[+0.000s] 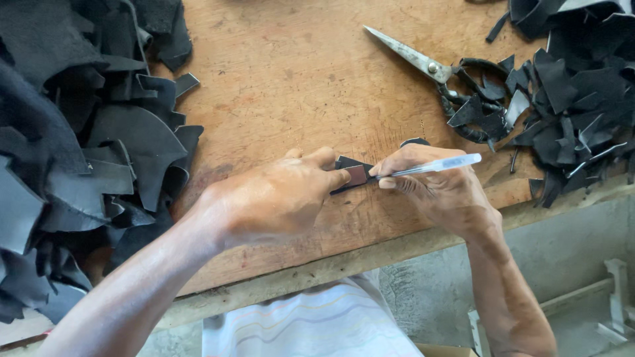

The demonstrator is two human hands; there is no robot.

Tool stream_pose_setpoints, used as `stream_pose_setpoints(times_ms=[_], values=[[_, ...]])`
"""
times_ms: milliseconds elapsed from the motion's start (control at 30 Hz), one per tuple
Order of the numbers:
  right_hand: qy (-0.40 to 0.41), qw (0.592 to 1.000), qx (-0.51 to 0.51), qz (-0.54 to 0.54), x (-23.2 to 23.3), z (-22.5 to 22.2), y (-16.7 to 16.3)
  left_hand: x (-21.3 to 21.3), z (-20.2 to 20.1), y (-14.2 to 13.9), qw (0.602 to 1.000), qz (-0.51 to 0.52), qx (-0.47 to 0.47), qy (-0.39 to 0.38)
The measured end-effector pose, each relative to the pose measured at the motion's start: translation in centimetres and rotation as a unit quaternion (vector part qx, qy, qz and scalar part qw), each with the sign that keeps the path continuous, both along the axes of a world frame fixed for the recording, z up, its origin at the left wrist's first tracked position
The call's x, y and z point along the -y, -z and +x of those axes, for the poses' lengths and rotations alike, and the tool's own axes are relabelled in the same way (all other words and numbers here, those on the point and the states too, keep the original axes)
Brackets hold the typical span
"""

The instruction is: The person marks a brown leather template with a pen, then uses shears to cut black leather pieces to match the template shape. The person repeatedly aligns the template, cuts, and trims the edges of the black leather pieces.

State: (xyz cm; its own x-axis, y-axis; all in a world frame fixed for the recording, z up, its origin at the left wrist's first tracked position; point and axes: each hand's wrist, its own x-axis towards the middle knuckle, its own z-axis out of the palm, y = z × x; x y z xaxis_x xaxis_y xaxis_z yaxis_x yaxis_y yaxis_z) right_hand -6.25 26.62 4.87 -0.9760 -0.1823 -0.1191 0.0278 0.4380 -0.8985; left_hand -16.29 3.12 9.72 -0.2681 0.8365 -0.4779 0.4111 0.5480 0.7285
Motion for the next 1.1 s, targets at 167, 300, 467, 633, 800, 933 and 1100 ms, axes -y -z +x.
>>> stream_pose_setpoints(times_ms=[167,300,467,633,800,933,1100], values=[[-0.029,0.995,-0.090,0.019,0.1,0.4,0.2,0.3,-0.2,0.2,0.998,-0.055,0.024,0.005],[-0.028,0.992,-0.117,0.030,0.5,0.8,0.3,0.5,-0.6,0.4,0.999,-0.032,0.027,0.015],[-0.010,0.993,-0.120,0.011,0.7,1.3,0.7,0.6,-0.7,0.4,0.998,-0.045,0.033,0.013],[-0.004,0.993,-0.118,0.002,0.6,1.9,1.3,0.7,-0.6,0.5,0.998,-0.045,0.029,0.019],[-0.011,0.986,-0.162,0.027,1.1,1.7,1.5,0.6,-0.7,0.6,0.997,-0.066,0.033,0.021],[-0.031,0.981,-0.193,0.003,2.7,1.4,2.5,0.4,-0.9,0.2,0.997,-0.067,0.025,0.018],[-0.011,0.983,-0.176,0.047,2.4,2.1,1.6,0.3,-1.1,-0.4,0.997,-0.070,0.026,0.018]])
